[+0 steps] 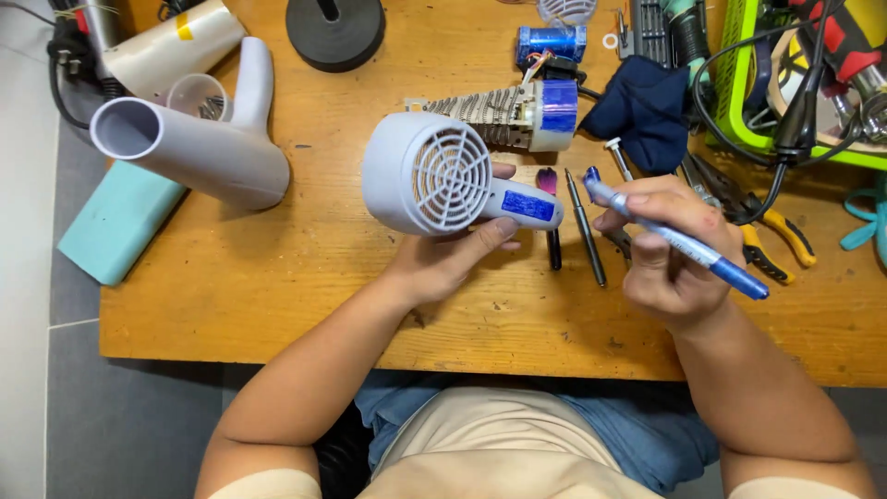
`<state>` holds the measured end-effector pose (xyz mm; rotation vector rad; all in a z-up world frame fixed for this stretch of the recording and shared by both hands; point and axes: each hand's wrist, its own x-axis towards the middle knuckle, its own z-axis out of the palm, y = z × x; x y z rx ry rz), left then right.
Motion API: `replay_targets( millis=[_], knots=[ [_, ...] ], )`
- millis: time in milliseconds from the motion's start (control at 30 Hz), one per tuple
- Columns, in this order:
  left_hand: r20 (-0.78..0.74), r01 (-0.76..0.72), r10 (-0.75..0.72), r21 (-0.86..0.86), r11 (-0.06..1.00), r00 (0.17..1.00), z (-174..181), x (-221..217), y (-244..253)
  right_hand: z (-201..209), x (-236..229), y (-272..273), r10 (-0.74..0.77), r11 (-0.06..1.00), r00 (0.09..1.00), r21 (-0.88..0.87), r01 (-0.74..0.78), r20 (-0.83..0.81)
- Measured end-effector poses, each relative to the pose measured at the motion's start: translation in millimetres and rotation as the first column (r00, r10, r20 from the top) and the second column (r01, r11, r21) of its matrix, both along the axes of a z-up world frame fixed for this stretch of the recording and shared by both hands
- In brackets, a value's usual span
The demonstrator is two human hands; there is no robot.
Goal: Cleaning a hair dryer handle with a cloth and marking a rectangular area on it using a marker.
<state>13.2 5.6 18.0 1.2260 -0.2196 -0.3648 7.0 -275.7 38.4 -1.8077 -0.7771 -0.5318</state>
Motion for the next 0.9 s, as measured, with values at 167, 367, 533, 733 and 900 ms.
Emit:
replay_targets(
  millis=[167,367,533,733,900],
  knots=[
    [0.108,-0.167,0.138,0.330,0.929,0.984,33,-6,20,-1,8,0,-0.072,0.997,0.997,0.022,0.071,0.034],
    [0.015,-0.096,0.141,0.801,0.591,0.990,60,-30,49,4,8,2,-0.066,0.997,0.995,-0.030,0.068,0.072],
    [0.175,-0.174,0.029,0.920,0.351,0.984,14,-44,69,5,10,3,-0.056,0.997,0.997,-0.057,0.060,0.059],
    [0.168,-0.137,-0.083,0.945,0.298,0.982,25,-42,62,-3,23,4,-0.032,0.999,0.993,0.021,0.030,0.112],
    [0.115,-0.080,-0.169,0.976,0.201,0.979,61,-30,51,-4,26,2,-0.024,0.999,0.994,-0.019,0.026,0.104]
  ],
)
